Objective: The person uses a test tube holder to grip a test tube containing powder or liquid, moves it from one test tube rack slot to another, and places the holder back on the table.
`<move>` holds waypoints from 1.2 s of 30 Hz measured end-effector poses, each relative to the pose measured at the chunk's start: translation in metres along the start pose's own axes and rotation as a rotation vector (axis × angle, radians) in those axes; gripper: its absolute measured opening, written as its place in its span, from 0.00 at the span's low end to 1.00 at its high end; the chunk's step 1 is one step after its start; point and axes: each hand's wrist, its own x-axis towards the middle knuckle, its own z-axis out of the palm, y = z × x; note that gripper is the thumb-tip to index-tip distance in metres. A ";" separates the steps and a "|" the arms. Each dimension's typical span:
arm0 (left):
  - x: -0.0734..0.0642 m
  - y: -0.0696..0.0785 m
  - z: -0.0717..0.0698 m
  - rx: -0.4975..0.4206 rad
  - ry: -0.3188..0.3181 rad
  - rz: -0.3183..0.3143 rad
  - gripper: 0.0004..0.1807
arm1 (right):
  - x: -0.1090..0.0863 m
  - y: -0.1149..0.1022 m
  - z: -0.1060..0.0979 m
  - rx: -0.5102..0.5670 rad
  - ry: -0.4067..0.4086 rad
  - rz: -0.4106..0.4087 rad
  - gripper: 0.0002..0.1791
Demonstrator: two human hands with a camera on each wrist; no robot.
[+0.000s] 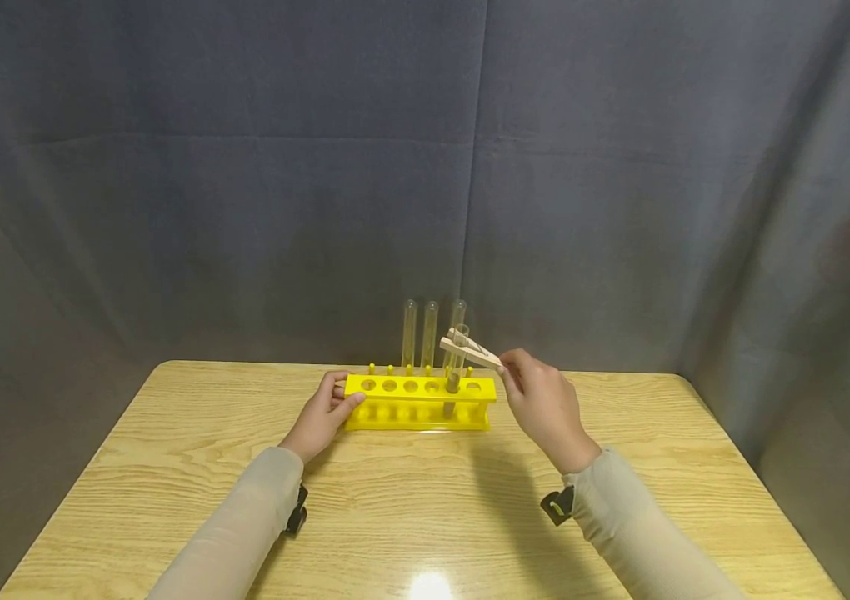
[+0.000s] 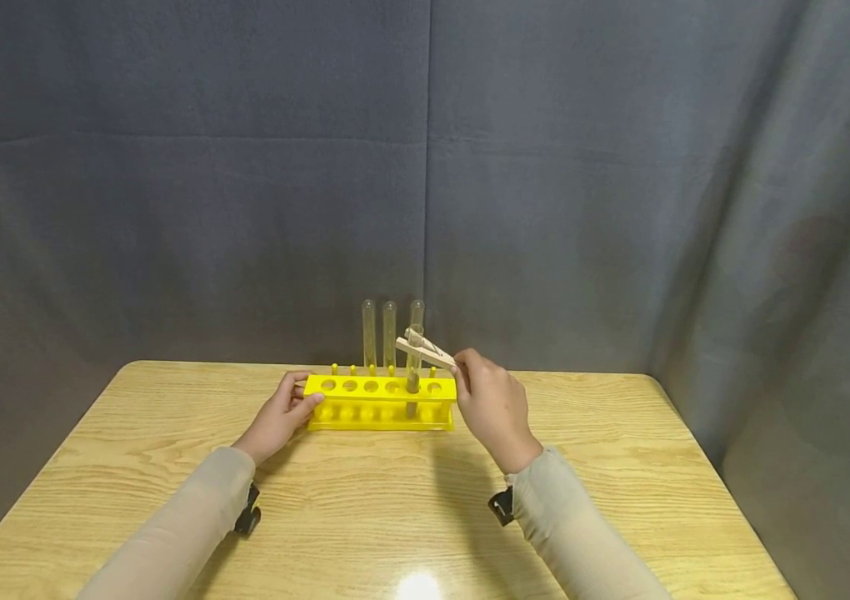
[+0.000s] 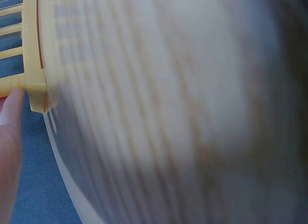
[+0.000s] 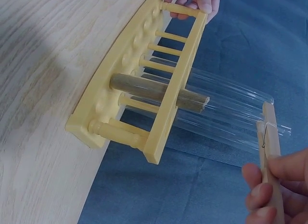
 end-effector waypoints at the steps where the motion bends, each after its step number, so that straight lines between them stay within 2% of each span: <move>1: 0.000 0.000 0.000 0.001 -0.001 0.002 0.29 | 0.000 0.000 0.000 -0.001 0.003 -0.003 0.09; 7: -0.001 0.001 0.000 -0.001 -0.005 -0.001 0.30 | -0.001 0.001 0.002 -0.014 0.017 -0.026 0.08; 26: -0.001 0.002 -0.001 0.012 0.001 -0.008 0.29 | -0.002 0.002 0.005 -0.050 -0.019 0.016 0.08; 36: 0.000 0.002 -0.001 0.005 -0.008 -0.010 0.29 | -0.003 0.006 0.008 -0.076 -0.008 0.000 0.08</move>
